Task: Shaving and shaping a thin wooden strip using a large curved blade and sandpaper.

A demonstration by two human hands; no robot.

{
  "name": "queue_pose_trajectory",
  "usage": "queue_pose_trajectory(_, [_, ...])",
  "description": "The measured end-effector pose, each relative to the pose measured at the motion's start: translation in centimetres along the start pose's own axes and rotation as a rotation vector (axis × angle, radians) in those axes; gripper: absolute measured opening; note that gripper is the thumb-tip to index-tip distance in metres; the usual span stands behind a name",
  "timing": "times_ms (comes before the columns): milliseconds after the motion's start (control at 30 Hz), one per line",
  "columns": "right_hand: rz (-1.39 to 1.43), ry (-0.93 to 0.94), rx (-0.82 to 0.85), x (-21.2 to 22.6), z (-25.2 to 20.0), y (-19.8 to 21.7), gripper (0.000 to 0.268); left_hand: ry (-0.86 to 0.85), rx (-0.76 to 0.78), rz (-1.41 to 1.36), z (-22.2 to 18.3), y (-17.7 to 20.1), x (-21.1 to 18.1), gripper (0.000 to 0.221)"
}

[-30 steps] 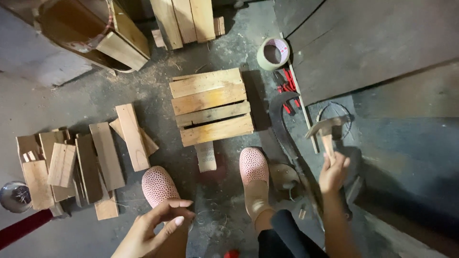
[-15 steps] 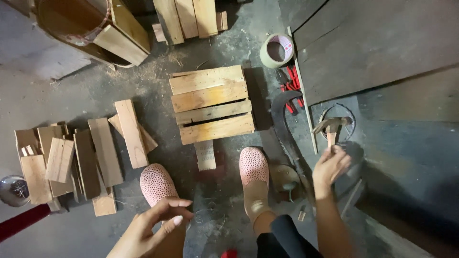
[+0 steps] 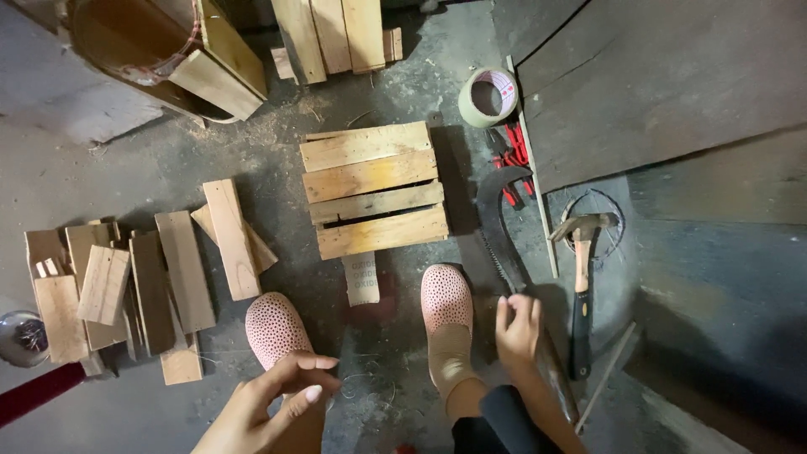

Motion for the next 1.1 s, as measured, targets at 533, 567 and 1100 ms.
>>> queue_pose_trajectory(533, [-0.189,-0.203,0.086,-4.7,-5.2,-0.7,0.034,0.019,-0.045,0.236,0.3,-2.0,-3.1,0.037])
queue_pose_trajectory(567, [-0.225,-0.139,-0.110,-4.3,-4.7,0.6,0.026,0.032,-0.064,0.263,0.1,-2.1,-3.5,0.038])
queue_pose_trajectory(1100, [-0.321,-0.124,0.398,-4.6,-6.3,-1.1,0.045,-0.134,-0.176,0.403,-1.0,-3.4,-3.9,0.037])
Point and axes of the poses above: each hand's wrist, its own z-axis towards the middle knuckle, its own y-axis out of the back of the hand, x = y × z, the point moved 5 cm from there along z, towards the middle knuckle, and after that the axes turned 14 degrees about -y, right-handed, at the moved point
